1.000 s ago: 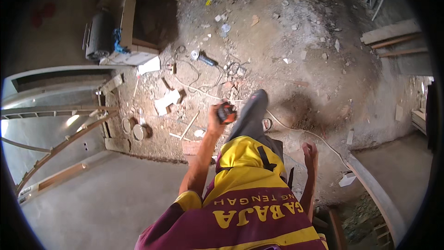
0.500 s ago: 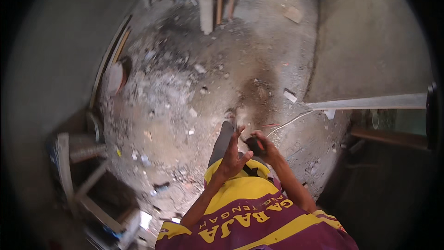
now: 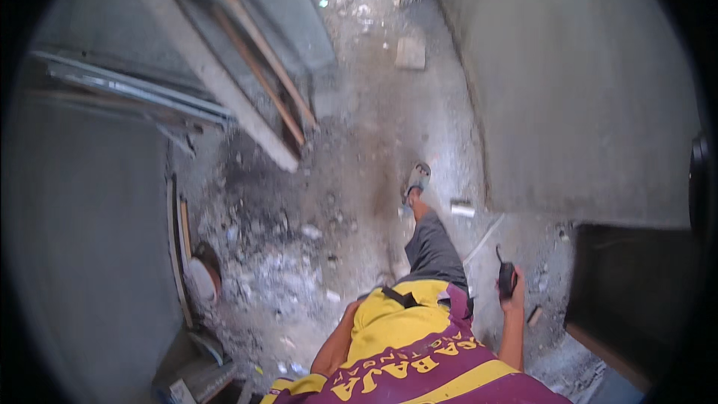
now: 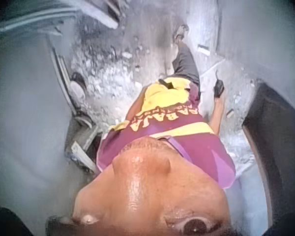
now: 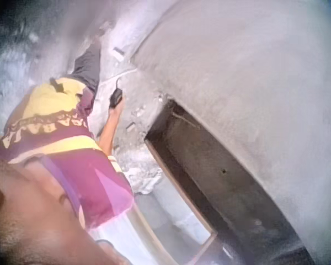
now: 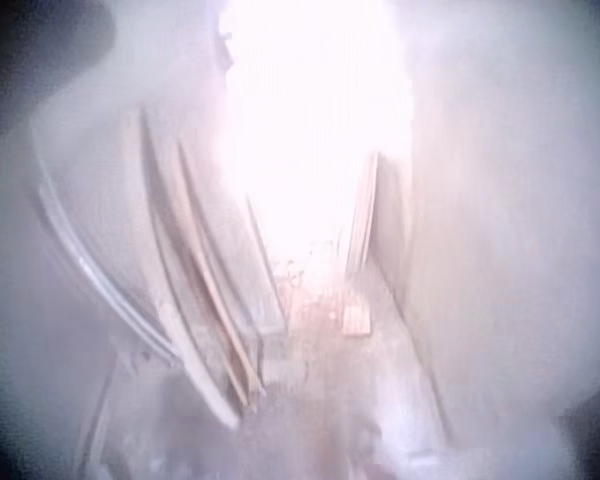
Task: The person wipes a tile with a cloth, measures its length using a tape measure, marks a line with a pen and a wooden strip, and then cuts along the line using a power grinder.
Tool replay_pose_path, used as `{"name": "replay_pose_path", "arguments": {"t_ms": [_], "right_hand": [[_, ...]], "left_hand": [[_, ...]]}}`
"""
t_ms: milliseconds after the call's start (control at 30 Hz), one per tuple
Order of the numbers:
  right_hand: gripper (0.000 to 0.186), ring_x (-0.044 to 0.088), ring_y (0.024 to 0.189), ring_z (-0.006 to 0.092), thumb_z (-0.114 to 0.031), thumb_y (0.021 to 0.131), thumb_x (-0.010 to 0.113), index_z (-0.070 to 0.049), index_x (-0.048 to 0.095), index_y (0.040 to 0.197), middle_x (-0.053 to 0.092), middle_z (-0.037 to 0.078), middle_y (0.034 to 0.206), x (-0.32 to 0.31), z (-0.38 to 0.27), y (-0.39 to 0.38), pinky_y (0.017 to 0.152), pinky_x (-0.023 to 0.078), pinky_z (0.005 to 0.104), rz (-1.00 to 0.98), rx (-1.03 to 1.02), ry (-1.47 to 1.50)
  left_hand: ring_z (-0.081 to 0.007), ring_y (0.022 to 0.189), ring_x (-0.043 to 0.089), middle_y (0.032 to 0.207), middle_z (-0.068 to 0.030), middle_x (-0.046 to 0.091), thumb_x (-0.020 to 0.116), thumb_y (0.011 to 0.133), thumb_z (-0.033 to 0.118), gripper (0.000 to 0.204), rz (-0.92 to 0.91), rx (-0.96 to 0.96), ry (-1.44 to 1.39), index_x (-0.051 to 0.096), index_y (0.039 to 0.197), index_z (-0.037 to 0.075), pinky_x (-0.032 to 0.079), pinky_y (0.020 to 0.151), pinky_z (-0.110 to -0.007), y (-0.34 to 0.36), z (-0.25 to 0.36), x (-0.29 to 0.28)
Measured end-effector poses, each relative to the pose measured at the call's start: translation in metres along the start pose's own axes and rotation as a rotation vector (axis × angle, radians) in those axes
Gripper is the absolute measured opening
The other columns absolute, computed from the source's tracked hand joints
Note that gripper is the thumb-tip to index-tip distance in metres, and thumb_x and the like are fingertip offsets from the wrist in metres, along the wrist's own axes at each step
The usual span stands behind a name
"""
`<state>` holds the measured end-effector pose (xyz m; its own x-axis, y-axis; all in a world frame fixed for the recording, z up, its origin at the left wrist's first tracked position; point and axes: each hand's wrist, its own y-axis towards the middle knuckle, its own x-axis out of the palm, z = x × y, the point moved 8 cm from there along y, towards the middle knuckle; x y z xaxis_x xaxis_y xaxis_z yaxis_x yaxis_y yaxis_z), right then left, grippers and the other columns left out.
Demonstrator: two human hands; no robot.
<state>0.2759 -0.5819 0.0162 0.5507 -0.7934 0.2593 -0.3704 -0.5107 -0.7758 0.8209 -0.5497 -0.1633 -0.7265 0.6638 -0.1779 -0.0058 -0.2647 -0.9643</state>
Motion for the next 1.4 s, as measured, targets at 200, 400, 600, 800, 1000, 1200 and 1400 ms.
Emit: {"name": "replay_pose_path", "arguments": {"t_ms": [200,400,600,800,1000,1200,1400], "right_hand": [[0.035,0.075,0.082,0.0179,-0.038,0.104,0.062,-0.012,0.074,0.122,0.079,0.005,0.100,0.197,-0.046,0.166,0.070,0.062,0.0362,-0.054,0.001,-0.083],[0.037,0.062,0.101,0.0114,-0.034,0.097,0.078,-0.009,0.066,0.121,0.064,0.001,0.106,0.476,-0.192,0.248,0.091,0.051,0.0305,-0.183,-0.178,-0.539],[0.040,0.063,0.096,0.0106,-0.031,0.094,0.083,-0.007,0.063,0.119,0.066,0.002,0.104,0.781,-0.271,0.345,0.086,0.053,0.0291,-0.411,-0.163,-0.594],[0.035,0.064,0.094,0.0120,-0.028,0.093,0.084,-0.006,0.065,0.114,0.067,0.003,0.102,0.904,-0.310,0.492,0.086,0.054,0.0301,-0.261,-0.220,-0.623],[0.049,0.062,0.101,0.0147,-0.037,0.089,0.087,-0.003,0.063,0.114,0.065,0.005,0.109,1.073,-0.429,0.556,0.094,0.051,0.0314,-0.187,-0.259,-0.830],[0.030,0.060,0.106,0.0128,-0.031,0.107,0.065,-0.006,0.058,0.121,0.062,0.008,0.114,1.297,-0.506,0.604,0.093,0.053,0.0335,-0.351,-0.084,-0.773],[0.035,0.066,0.107,0.0219,-0.031,0.110,0.047,-0.008,0.051,0.136,0.060,0.009,0.120,1.521,-0.544,0.731,0.086,0.063,0.0438,-0.618,0.249,-0.538]], "left_hand": [[-0.0402,0.134,0.058,0.144,-0.0278,0.058,0.053,0.109,0.055,0.074,0.095,0.158,0.107,0.046,0.154,-0.003,0.046,0.111,-0.047,0.040,0.233,-0.171],[-0.0447,0.117,0.070,0.122,-0.0304,0.072,0.055,0.111,0.039,0.050,0.332,0.340,0.086,0.062,0.142,0.000,0.056,0.096,-0.048,-0.005,0.496,-0.319],[-0.0370,0.097,0.079,0.107,-0.0251,0.077,0.072,0.100,0.017,0.025,0.619,0.721,-0.075,0.079,0.118,0.002,0.060,0.085,-0.041,-0.053,0.728,-0.509],[-0.0230,0.077,0.078,0.084,-0.0145,0.080,0.081,0.095,0.021,0.023,0.647,0.722,0.093,0.079,0.103,0.000,0.059,0.074,-0.037,0.008,0.942,-0.682],[-0.0252,0.103,0.075,0.111,-0.0156,0.079,0.082,0.096,0.036,0.039,0.444,0.909,-0.182,0.078,0.119,0.004,0.059,0.088,-0.039,-0.030,1.188,-0.857],[-0.0365,0.143,0.051,0.151,-0.0256,0.052,0.090,0.085,0.047,0.089,0.430,1.191,0.134,0.050,0.155,0.008,0.045,0.119,-0.046,0.003,1.356,-0.926],[-0.0411,0.137,0.053,0.133,-0.0224,0.057,0.096,0.076,0.046,0.089,0.348,1.077,0.006,0.056,0.142,0.002,0.045,0.117,-0.048,0.110,1.509,-1.101]]}}
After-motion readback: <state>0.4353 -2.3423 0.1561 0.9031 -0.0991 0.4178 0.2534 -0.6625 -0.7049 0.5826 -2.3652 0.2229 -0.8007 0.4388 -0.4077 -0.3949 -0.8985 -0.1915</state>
